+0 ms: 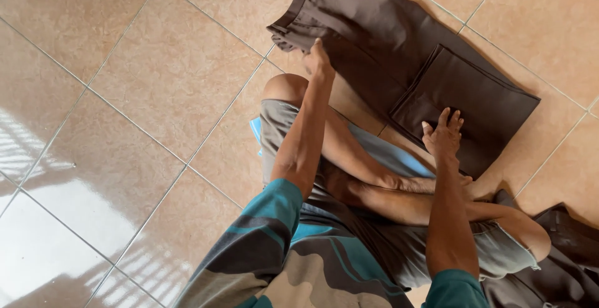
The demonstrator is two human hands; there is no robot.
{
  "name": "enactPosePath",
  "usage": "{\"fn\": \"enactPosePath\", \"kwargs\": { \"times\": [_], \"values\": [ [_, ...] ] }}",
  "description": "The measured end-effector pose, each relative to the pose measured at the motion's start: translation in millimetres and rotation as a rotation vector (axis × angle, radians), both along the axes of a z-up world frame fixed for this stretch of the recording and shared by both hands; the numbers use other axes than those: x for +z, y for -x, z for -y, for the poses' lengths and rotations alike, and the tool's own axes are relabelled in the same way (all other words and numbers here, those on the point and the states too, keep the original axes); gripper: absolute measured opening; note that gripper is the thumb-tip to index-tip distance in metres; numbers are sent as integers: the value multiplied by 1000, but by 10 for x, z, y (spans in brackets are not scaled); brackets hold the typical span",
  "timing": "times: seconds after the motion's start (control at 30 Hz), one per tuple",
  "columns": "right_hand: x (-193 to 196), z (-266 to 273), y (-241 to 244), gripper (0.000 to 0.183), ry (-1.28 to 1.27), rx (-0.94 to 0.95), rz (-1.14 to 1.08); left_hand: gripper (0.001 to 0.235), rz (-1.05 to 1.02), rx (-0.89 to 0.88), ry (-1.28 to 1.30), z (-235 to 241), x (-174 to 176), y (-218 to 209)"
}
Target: The person sits cross-legged on a tiled floor and folds two pairs of brown trousers by hand. They smooth the fabric, fold the legs together, and fold the garments into neat rectangles, placing the first pair aside before folding the second.
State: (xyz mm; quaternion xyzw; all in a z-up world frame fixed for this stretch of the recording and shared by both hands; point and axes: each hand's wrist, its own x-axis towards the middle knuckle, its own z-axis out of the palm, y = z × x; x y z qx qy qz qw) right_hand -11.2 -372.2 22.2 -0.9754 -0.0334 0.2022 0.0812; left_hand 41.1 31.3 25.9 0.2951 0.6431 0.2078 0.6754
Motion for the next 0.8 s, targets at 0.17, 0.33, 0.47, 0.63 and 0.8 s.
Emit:
{"fn": "enactPosePath", "kwargs": {
  "times": [0.17, 0.33, 0.47, 0.63, 0.8],
  "values": [
    [532, -306, 12, 78, -15, -129, -189, 79, -159, -274, 91, 111, 1401, 41],
    [553, -321, 8, 78, 15, -128, -200, 30, -94, -148, -479, 171, 116, -461],
    [491, -292, 8, 79, 20, -120, -187, 76, 11, -333, -291, 279, 1236, -69],
    [488, -285, -4, 79, 40, -109, -185, 126, -261, -175, -54, -627, 416, -189],
    [491, -271, 4, 79, 18, -113, -175, 93, -312, -417, -340, -649, 530, -219]
  ]
}}
